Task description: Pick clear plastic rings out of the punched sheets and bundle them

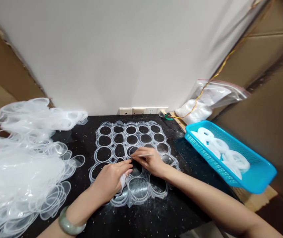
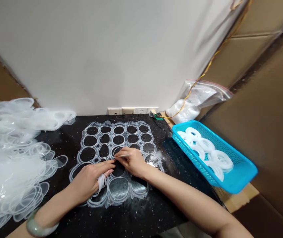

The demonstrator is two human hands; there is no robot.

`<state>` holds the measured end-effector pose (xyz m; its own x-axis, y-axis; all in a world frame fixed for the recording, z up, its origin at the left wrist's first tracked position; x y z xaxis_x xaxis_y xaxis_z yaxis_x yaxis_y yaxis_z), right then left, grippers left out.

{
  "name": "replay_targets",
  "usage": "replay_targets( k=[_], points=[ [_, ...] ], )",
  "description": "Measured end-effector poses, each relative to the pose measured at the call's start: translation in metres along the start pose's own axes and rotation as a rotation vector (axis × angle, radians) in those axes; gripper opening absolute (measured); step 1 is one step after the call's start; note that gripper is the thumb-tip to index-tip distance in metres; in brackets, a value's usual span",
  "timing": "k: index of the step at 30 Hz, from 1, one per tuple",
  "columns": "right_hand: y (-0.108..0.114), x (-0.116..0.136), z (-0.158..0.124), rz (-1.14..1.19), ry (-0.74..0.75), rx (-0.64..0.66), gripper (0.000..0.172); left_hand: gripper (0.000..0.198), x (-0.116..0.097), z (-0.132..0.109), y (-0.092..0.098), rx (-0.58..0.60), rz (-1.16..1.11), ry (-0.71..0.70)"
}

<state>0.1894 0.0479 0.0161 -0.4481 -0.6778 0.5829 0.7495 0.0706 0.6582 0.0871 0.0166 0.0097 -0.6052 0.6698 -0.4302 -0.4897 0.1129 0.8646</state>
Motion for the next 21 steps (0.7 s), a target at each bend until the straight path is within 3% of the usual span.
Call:
replay_targets(
  k=[5,7,10,14,17,19,21],
  points=[
    [-0.019,0.009,0.004,-0.461,0.096,0.248,0.016,0.031,0.004,0.0,-0.003,0.083,-0.085,0.04],
    [-0.013,0.004,0.012,-0.558,0.063,0.266,0.016,0.031,0.005,0.0,-0.004,0.106,-0.105,0.054],
    [0.022,-0.008,0.034,-0.573,-0.028,0.101,0.02,0.03,0.007,0.001,-0.003,0.115,-0.11,0.07],
    [0.09,-0.027,0.064,-0.492,-0.088,-0.26,0.021,0.03,0.011,0.001,-0.003,0.127,-0.097,0.112],
    [0.129,-0.052,0.067,-0.37,-0.206,-0.517,0.021,0.03,0.01,-0.001,0.0,0.127,-0.086,0.124],
    [0.132,-0.068,0.064,-0.265,-0.287,-0.565,0.021,0.029,0.007,-0.001,0.006,0.11,-0.091,0.113],
    [0.113,-0.077,0.062,-0.151,-0.298,-0.484,0.02,0.029,0.004,0.001,0.012,0.083,-0.094,0.101]
  ],
)
Point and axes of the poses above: each hand's wrist, its own z-axis towards the middle knuckle, its own y-axis out of the back of the hand, x = y × z, the point moved 10 cm from there along z, towards the middle knuckle, and after that the axes turned 5 degrees about y, right-handed, at the moved point
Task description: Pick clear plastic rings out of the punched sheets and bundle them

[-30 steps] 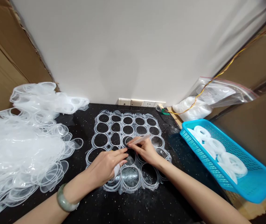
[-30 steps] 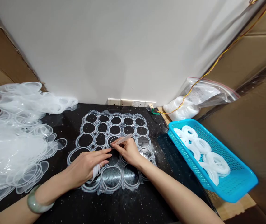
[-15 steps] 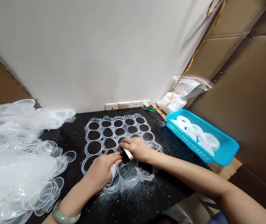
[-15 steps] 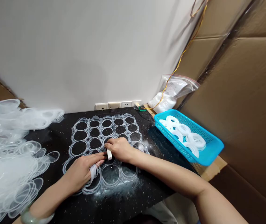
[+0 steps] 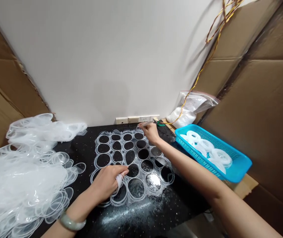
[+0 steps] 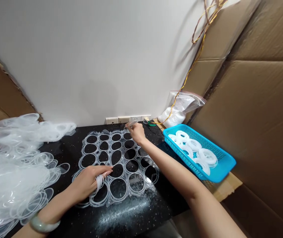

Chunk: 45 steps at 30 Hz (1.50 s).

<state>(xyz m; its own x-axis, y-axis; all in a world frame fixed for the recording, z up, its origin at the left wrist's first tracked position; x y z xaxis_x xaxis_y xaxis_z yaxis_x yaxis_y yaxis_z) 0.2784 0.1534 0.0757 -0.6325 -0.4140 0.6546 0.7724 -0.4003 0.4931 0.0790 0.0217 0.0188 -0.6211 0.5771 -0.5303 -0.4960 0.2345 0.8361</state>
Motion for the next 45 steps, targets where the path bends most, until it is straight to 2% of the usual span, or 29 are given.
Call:
replay_targets(
  k=[3,5,10,15,22,27,29,34,37,40,45],
  points=[
    [-0.036,0.003,-0.024,0.155,0.01,0.217,0.016,0.03,-0.002,0.01,0.01,-0.05,0.022,-0.027],
    [-0.056,0.003,-0.04,0.258,-0.034,0.325,0.015,0.03,0.0,0.02,0.013,-0.082,0.066,-0.051],
    [-0.09,-0.009,-0.062,0.488,-0.228,0.453,0.015,0.032,0.014,0.042,0.004,-0.049,0.214,-0.043],
    [-0.103,-0.015,-0.07,0.582,-0.261,0.494,0.018,0.034,0.018,0.04,-0.003,-0.062,0.233,-0.066],
    [-0.097,-0.011,-0.072,0.598,-0.279,0.46,0.026,0.035,0.02,0.036,-0.006,-0.075,0.194,-0.102],
    [-0.097,-0.01,-0.074,0.465,-0.229,0.483,0.021,0.035,0.022,0.036,-0.007,-0.064,0.177,-0.081],
    [-0.094,-0.004,-0.074,0.395,-0.165,0.488,0.018,0.035,0.022,0.036,-0.007,-0.056,0.175,-0.071],
    [-0.081,0.036,-0.077,0.043,0.205,0.476,0.017,0.036,0.024,0.037,-0.01,-0.008,0.19,-0.036],
    [-0.087,0.052,-0.087,-0.236,0.35,0.568,0.019,0.039,0.021,0.038,-0.009,0.009,0.163,-0.033],
    [-0.094,0.057,-0.091,-0.413,0.409,0.644,0.016,0.038,0.019,0.037,-0.007,0.001,0.132,-0.038],
    [-0.096,0.056,-0.082,-0.441,0.4,0.608,0.019,0.033,0.022,0.037,-0.006,-0.013,0.13,-0.03]
  ],
)
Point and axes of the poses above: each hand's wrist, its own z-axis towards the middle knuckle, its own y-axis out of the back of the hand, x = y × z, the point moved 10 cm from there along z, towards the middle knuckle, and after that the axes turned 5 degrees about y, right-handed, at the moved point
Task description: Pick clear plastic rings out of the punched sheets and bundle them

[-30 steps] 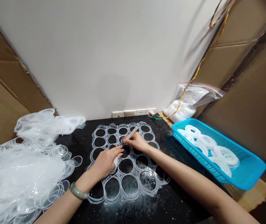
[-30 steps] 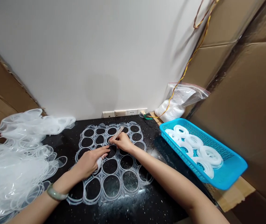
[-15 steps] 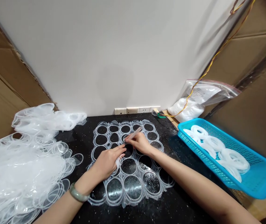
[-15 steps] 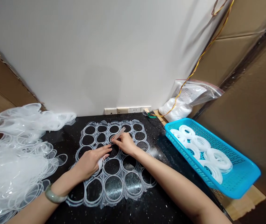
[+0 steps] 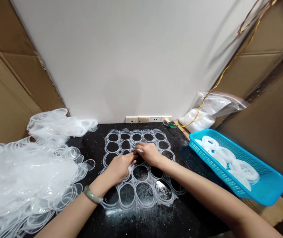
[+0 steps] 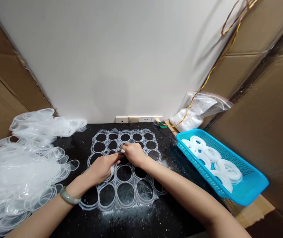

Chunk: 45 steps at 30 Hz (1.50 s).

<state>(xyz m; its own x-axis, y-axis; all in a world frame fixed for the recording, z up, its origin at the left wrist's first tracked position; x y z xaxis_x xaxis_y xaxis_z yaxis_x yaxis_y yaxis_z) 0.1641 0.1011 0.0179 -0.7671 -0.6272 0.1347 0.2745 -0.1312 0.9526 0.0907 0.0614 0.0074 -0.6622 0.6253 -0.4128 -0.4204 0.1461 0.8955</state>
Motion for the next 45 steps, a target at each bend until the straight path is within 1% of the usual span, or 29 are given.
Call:
replay_targets(
  k=[3,6,9,11,15,18,21,24,27,29,31,35,37,39,42,45],
  points=[
    [0.002,-0.011,0.003,0.158,-0.053,-0.081,0.021,0.032,0.002,-0.001,0.001,-0.018,0.011,-0.006],
    [0.0,-0.032,0.002,0.437,-0.189,-0.17,0.016,0.032,0.003,-0.002,0.002,-0.039,0.027,-0.007],
    [-0.008,-0.044,0.0,0.688,-0.279,-0.191,0.011,0.033,0.004,-0.003,0.002,-0.052,0.037,-0.018],
    [-0.012,-0.047,-0.001,0.782,-0.306,-0.187,0.01,0.033,0.003,-0.004,0.001,-0.059,0.046,-0.038],
    [-0.015,-0.048,-0.002,0.844,-0.332,-0.185,0.012,0.034,0.0,-0.004,0.0,-0.077,0.075,-0.062],
    [-0.015,-0.047,-0.001,0.816,-0.31,-0.173,0.011,0.034,0.0,-0.002,0.001,-0.074,0.063,-0.046],
    [-0.009,-0.04,-0.001,0.693,-0.231,-0.178,0.011,0.033,0.006,0.001,0.003,-0.072,0.009,0.007],
    [0.0,-0.025,-0.003,0.44,-0.117,-0.158,0.016,0.034,0.01,0.003,0.005,-0.049,-0.04,0.048],
    [0.0,-0.015,-0.005,0.149,-0.056,-0.078,0.02,0.035,0.013,0.004,0.005,-0.015,-0.065,0.065],
    [0.001,-0.02,-0.003,0.039,-0.074,-0.056,0.022,0.035,0.014,0.003,0.006,-0.003,-0.075,0.074],
    [0.006,-0.031,0.002,-0.022,-0.101,-0.061,0.025,0.035,0.013,0.001,0.008,-0.002,-0.077,0.072],
    [0.017,-0.052,0.02,-0.139,-0.129,-0.049,0.028,0.034,0.013,0.001,0.01,-0.003,-0.067,0.07],
    [0.023,-0.059,0.028,-0.174,-0.143,-0.05,0.028,0.035,0.014,0.001,0.01,-0.005,-0.056,0.075],
    [0.029,-0.063,0.034,-0.161,-0.149,-0.071,0.028,0.035,0.014,0.001,0.012,-0.01,-0.048,0.078],
    [0.033,-0.062,0.036,-0.049,-0.124,-0.113,0.026,0.034,0.015,0.001,0.013,-0.018,-0.041,0.079],
    [0.033,-0.058,0.034,0.123,-0.071,-0.144,0.023,0.033,0.016,0.0,0.014,-0.023,-0.044,0.083]
  ],
)
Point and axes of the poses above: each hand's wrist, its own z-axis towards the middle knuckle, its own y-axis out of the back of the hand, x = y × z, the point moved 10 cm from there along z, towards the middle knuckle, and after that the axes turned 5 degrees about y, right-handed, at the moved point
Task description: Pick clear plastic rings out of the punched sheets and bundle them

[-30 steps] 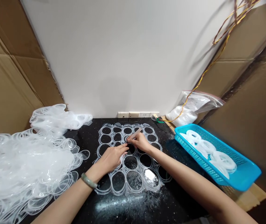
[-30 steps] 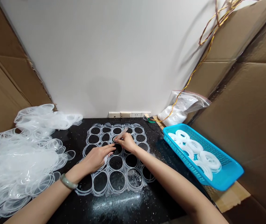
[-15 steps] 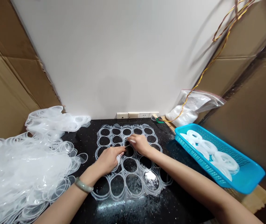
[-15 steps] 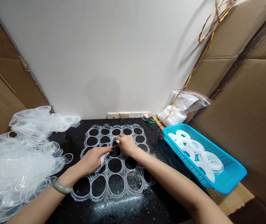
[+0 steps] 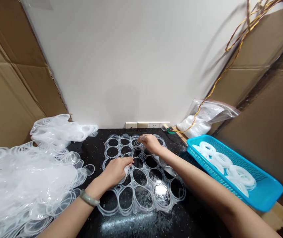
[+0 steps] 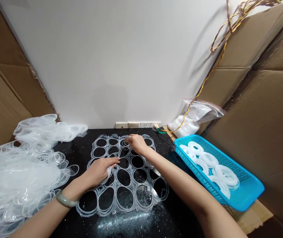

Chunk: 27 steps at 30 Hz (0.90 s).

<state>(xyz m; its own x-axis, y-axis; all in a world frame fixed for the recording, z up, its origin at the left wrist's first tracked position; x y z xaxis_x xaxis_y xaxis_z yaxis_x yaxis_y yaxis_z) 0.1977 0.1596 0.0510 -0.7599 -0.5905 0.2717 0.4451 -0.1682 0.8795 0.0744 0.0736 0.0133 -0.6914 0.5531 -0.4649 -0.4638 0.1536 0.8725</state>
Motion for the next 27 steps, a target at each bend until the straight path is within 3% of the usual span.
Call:
replay_targets(
  k=[6,13,17,19,22,25,27],
  points=[
    [0.005,0.009,-0.005,0.382,0.036,-0.003,0.018,0.026,0.011,0.005,0.008,-0.062,-0.121,0.058],
    [-0.002,0.029,-0.012,0.377,0.083,0.104,0.017,0.045,0.019,0.038,0.033,-0.257,-0.136,0.147],
    [0.001,0.028,-0.015,0.435,0.101,0.068,0.015,0.011,0.018,0.065,0.027,-0.228,-0.195,0.125],
    [0.009,0.021,-0.018,0.511,0.083,-0.013,0.014,0.004,0.02,0.076,0.021,-0.187,-0.269,0.113],
    [0.017,-0.009,-0.029,0.667,-0.074,-0.218,0.018,0.008,0.029,0.085,0.011,-0.12,-0.415,0.135],
    [0.0,-0.039,-0.045,0.821,-0.242,-0.285,0.031,0.02,0.039,0.089,0.002,-0.041,-0.566,0.205],
    [-0.012,-0.046,-0.052,0.852,-0.266,-0.275,0.036,0.026,0.043,0.09,-0.002,0.001,-0.655,0.255]
  ],
)
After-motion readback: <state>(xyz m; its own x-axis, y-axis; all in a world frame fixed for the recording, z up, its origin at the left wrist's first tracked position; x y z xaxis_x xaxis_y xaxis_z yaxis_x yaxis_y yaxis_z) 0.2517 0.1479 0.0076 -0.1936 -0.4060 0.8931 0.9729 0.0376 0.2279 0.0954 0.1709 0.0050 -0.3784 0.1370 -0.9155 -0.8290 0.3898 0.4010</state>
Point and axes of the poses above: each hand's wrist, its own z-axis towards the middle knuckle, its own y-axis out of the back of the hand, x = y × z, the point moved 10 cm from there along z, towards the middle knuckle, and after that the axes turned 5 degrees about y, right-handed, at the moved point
